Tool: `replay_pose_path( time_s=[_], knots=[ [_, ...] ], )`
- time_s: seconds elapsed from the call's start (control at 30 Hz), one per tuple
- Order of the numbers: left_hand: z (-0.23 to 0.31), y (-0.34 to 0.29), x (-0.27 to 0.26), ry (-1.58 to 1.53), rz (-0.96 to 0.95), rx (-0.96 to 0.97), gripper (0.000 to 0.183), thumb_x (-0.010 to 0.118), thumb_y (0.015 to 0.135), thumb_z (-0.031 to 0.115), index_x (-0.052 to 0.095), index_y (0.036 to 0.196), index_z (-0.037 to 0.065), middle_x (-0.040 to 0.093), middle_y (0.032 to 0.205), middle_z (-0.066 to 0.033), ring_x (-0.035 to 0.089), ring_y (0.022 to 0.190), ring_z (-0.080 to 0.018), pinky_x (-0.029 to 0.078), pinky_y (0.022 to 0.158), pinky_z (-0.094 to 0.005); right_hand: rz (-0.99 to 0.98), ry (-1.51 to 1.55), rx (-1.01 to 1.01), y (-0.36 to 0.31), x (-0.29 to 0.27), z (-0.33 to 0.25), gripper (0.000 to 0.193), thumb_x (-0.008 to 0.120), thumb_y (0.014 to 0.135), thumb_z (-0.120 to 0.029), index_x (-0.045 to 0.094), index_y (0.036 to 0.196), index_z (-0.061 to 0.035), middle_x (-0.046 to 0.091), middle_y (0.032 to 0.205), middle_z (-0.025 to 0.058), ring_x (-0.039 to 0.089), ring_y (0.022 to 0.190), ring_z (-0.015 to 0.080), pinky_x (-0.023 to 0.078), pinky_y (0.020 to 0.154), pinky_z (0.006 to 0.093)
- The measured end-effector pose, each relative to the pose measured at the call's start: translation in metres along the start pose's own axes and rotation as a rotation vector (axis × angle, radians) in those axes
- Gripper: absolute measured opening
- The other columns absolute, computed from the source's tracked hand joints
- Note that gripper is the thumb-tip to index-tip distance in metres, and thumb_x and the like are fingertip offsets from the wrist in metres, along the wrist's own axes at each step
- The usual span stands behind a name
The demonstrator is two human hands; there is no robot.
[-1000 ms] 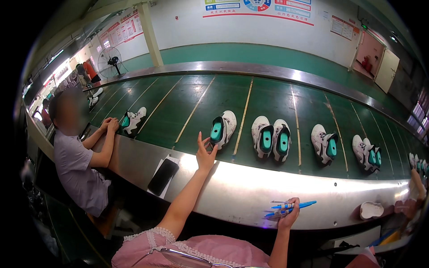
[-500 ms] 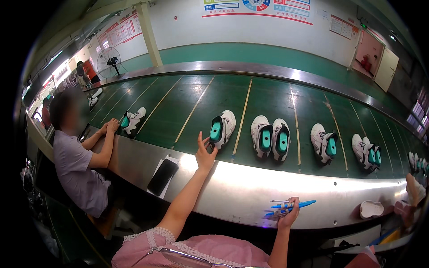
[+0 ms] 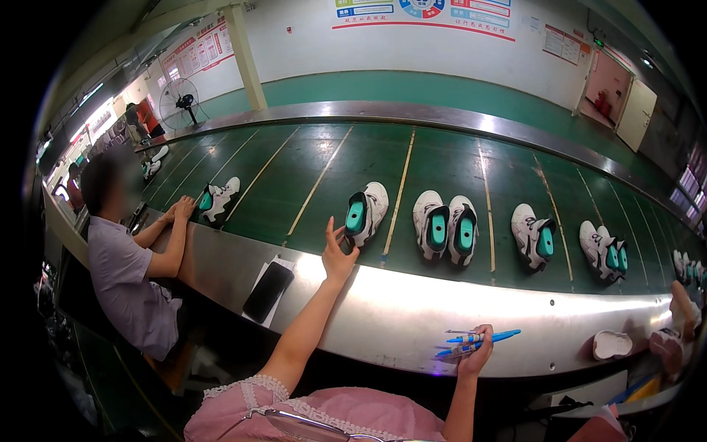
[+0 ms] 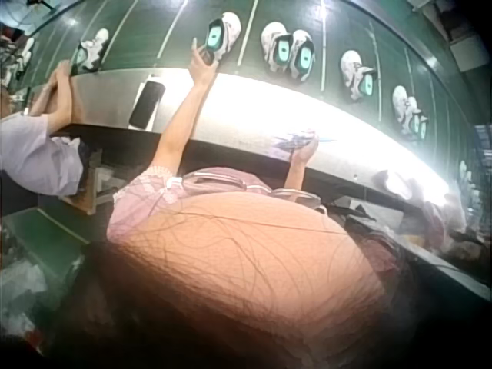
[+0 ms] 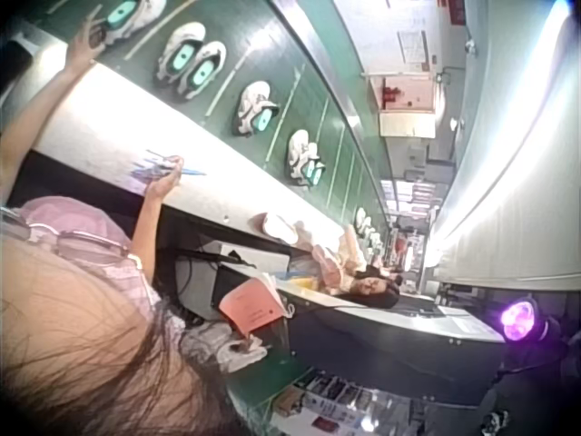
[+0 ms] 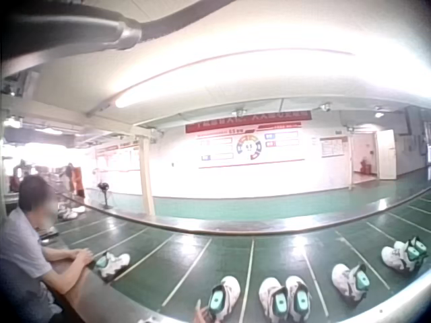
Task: The person repeatedly picks up white sneakers with teal insoles from a conveyor belt, wipes the interior and exterior surfaces with a blue tool, and places them back on the belt. The process is repeated for multiple pairs of shoes throughout the clip.
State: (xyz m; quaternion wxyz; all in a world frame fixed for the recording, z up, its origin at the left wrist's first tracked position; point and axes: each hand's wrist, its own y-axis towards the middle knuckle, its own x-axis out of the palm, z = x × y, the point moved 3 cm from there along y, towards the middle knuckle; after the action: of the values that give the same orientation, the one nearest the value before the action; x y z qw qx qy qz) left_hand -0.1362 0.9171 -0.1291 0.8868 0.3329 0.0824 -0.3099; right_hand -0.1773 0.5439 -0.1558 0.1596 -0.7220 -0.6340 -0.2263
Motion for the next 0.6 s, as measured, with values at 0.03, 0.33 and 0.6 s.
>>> replay_pose_path(
  time_s=[0.03, 0.33, 0.6],
  knots=[
    [0.0, 0.0001, -0.0008, 0.005, 0.0, -0.001, 0.089, 0.065, 0.065, 0.003, 0.019, 0.139, 0.017, 0.055, 0.116, -0.013, 0.061, 0.097, -0.029, 0.051, 0.083, -0.0349, -0.007, -0.002, -0.004, 0.0005, 0.0001, 0.0004, 0.025, 0.036, 0.093, -0.028, 0.038, 0.076, -0.0104, 0.036, 0.067, -0.0002, 0.037, 0.054, 0.0071, 0.033, 0.05, 0.0205],
    [-0.0006, 0.0002, -0.001, 0.029, -0.009, 0.007, 0.091, 0.065, 0.062, 0.0, 0.02, 0.139, 0.017, 0.054, 0.115, -0.0132, 0.06, 0.099, -0.0284, 0.049, 0.085, -0.0344, 0.024, 0.02, 0.028, -0.0012, 0.0039, -0.0016, 0.025, 0.036, 0.093, -0.027, 0.038, 0.075, -0.0102, 0.035, 0.066, -0.0002, 0.036, 0.052, 0.0074, 0.032, 0.048, 0.0209],
    [-0.0003, -0.0009, -0.0003, 0.072, -0.055, -0.012, 0.094, 0.066, 0.064, -0.002, 0.016, 0.141, 0.018, 0.052, 0.117, -0.0122, 0.054, 0.105, -0.031, 0.046, 0.083, -0.0383, -0.001, 0.025, 0.027, 0.0005, 0.0003, 0.0006, 0.023, 0.038, 0.093, -0.026, 0.04, 0.076, -0.0105, 0.036, 0.068, -0.0007, 0.038, 0.053, 0.0065, 0.035, 0.048, 0.0198]
  ],
)
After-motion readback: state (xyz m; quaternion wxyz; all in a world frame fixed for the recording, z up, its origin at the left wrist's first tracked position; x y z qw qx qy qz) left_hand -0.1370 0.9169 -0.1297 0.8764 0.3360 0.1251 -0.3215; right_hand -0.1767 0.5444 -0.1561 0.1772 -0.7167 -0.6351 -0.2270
